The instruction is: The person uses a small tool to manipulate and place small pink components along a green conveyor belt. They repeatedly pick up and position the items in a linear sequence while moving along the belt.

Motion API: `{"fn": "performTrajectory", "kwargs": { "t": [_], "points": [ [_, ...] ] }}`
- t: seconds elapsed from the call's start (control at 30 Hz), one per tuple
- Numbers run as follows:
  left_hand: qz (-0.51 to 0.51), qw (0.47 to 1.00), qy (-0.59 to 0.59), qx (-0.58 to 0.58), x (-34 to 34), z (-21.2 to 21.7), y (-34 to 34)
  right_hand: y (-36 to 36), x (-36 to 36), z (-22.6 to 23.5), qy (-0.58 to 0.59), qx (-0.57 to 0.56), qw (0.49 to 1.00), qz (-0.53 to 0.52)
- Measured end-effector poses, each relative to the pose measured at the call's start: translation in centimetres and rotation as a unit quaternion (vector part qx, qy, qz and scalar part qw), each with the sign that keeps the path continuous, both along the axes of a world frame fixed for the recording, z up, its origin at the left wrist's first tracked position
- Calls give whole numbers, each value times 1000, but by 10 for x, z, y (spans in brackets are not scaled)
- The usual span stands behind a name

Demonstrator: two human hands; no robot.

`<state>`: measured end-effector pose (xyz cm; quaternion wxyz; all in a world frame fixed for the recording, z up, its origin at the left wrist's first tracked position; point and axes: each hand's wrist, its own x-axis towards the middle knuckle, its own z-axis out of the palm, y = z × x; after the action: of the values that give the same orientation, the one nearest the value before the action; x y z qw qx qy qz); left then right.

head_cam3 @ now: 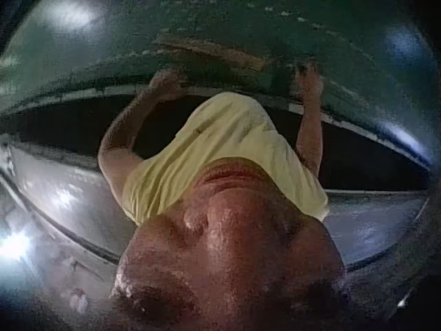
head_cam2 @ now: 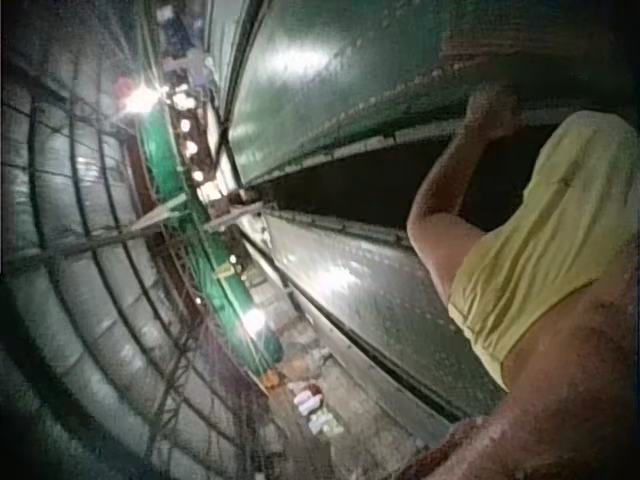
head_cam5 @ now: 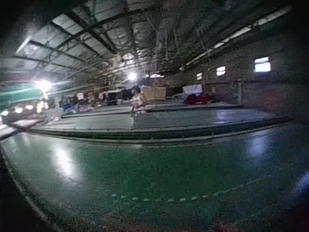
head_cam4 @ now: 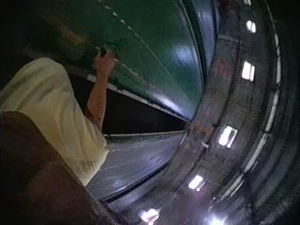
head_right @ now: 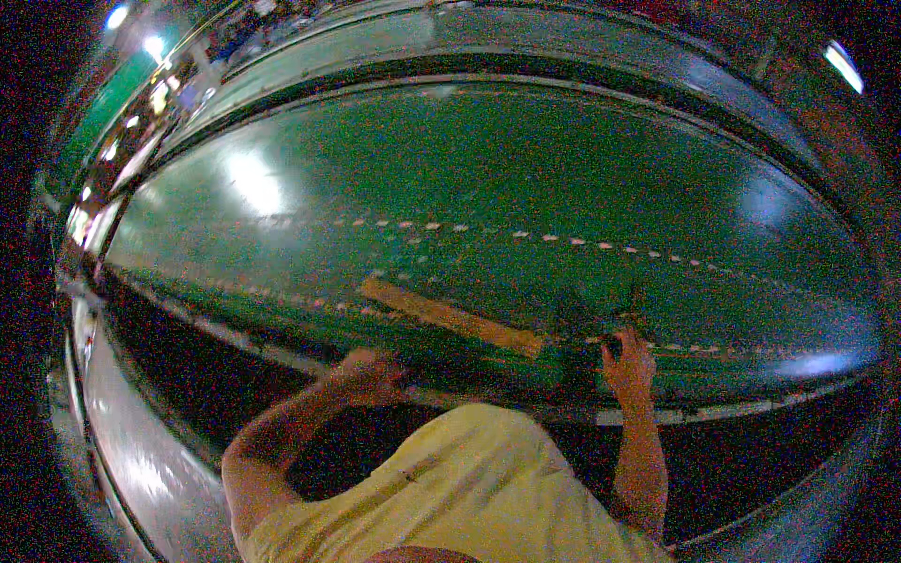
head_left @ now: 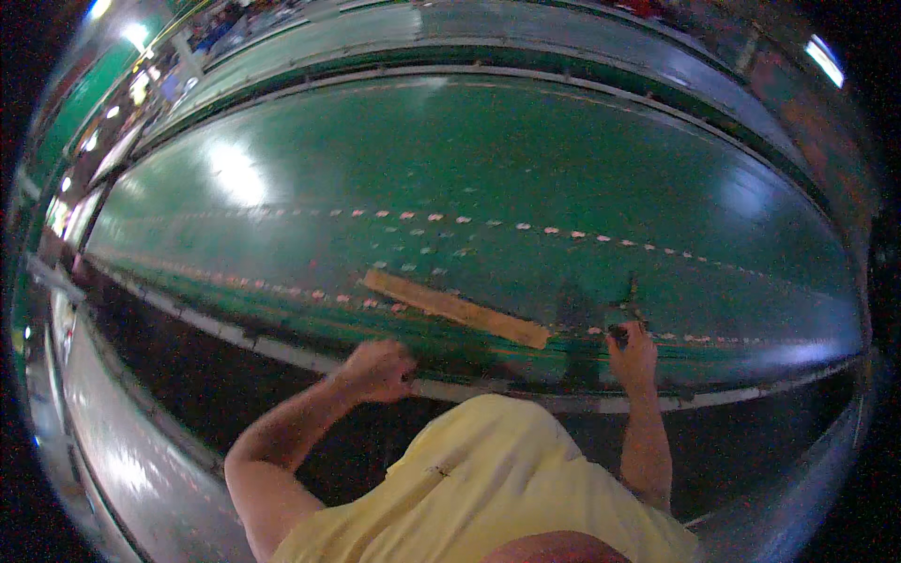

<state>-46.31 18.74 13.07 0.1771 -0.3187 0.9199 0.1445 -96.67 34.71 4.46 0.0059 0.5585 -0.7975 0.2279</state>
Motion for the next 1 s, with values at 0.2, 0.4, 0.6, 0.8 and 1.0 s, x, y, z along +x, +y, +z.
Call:
{"fn": "performTrajectory", "kwargs": {
  "t": [0.2, 0.4, 0.6, 0.8, 1.0],
  "points": [
    [94, 993, 57, 42, 19, -42, 34, 65, -26, -2, 51, -45, 997, -28],
    [99, 991, 93, 1, 30, -76, 43, 60, 2, -4, 3, -45, 998, 33],
    [109, 986, 129, -12, 31, -84, 43, 28, 42, 20, 4, -84, 989, 118],
    [111, 989, -94, 19, -32, -7, 20, 41, 51, 26, -17, -90, 988, 125],
    [31, 939, 266, -216, -67, -85, -39, 54, 57, 19, 7, -121, 981, 149]
  ]
}}
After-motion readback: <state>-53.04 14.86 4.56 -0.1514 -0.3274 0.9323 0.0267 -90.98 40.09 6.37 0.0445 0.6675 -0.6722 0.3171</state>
